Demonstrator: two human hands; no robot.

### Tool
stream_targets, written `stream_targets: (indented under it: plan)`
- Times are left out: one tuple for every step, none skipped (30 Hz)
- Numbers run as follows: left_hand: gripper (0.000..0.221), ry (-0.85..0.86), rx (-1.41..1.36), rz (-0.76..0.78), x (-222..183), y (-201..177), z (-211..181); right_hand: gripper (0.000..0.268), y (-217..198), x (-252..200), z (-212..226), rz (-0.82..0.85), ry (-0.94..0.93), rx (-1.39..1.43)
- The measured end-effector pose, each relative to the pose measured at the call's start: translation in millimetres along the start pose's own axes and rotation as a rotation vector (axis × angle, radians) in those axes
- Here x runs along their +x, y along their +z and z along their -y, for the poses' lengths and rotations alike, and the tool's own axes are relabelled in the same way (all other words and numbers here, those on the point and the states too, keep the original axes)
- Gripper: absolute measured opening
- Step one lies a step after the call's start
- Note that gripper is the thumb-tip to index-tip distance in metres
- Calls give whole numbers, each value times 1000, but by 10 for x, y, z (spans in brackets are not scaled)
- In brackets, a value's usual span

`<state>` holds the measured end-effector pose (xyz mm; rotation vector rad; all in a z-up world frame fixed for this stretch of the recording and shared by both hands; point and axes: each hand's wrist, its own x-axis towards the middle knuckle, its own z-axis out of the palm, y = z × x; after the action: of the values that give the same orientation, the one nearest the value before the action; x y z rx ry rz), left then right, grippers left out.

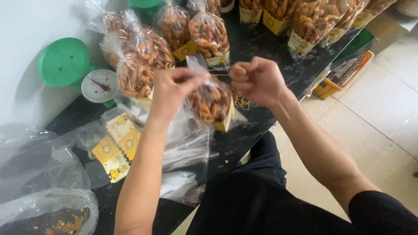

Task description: Packaging baked snacks into plastic bags and sealing them with rubber bands.

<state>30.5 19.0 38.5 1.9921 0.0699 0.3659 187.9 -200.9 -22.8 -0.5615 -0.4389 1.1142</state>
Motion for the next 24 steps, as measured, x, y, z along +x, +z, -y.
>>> stream_targets:
  plan:
    - [7, -24, -193, -87, 75, -8, 79, 18, 131, -83, 23, 11, 17, 117]
    - [11, -47, -387, -175, 152, -14, 157, 26, 261, -169, 49, 21, 35, 234]
    - [11, -43, -386, -174, 215, 44, 106, 26, 268, -234, -21, 24, 32, 232]
    - [13, -81, -254, -243, 275, 101, 56, 29, 275, -298, -95, -13, -31, 180]
    - [16, -120, -122, -310, 335, 159, 3, 32, 283, -363, -167, -50, -94, 128]
    - [16, -111, -119, -309, 376, 213, -77, 32, 424, -395, -291, -46, -101, 125]
    - [13, -27, -115, -252, 415, 268, -162, 29, 566, -428, -413, 10, -15, 242]
    - [14, 62, -113, -191, 469, 332, -253, 28, 705, -463, -523, 65, 69, 354]
    - [14, 75, -112, -188, 448, 312, -421, 28, 735, -391, -636, 70, 59, 345]
    - [15, 135, -225, -56, 430, 306, -588, 28, 755, -326, -739, 226, 114, 420]
    - [15, 193, -334, 79, 405, 299, -752, 29, 774, -257, -842, 383, 171, 491]
    - [15, 206, -337, 78, 371, 237, -912, 29, 542, -92, -893, 385, 170, 478]
    - [16, 159, -310, 164, 327, 169, -1068, 30, 311, 75, -943, 384, 180, 431]
    - [18, 104, -275, 245, 252, 76, -1219, 37, 102, 260, -1029, 388, 196, 393]
    - [18, 109, -271, 237, 246, 38, -1305, 37, 63, 336, -781, 395, 201, 388]
    - [17, 59, -282, 281, 215, -18, -1386, 35, 44, 419, -573, 353, 115, 264]
    - [16, 9, -295, 325, 184, -76, -1462, 34, 23, 510, -371, 311, 27, 141]
    - [16, 5, -289, 317, 184, -112, -1379, 34, 36, 524, -165, 319, 33, 146]
    - [14, 79, -143, 254, 189, -147, -1292, 32, 41, 543, 42, 248, -106, -38]
    - [14, 152, 0, 194, 201, -168, -1202, 30, 32, 546, 259, 170, -245, -222]
    - [14, 147, 1, 190, 211, -162, -1129, 30, 170, 423, 316, 172, -241, -218]
    - [15, 97, 153, 69, 235, -145, -1055, 33, 298, 288, 390, 96, -265, -330]
    - [16, 45, 304, -53, 262, -125, -980, 36, 423, 154, 466, 19, -288, -442]
    - [16, 45, 302, -52, 312, -102, -911, 36, 550, 55, 312, 17, -288, -443]
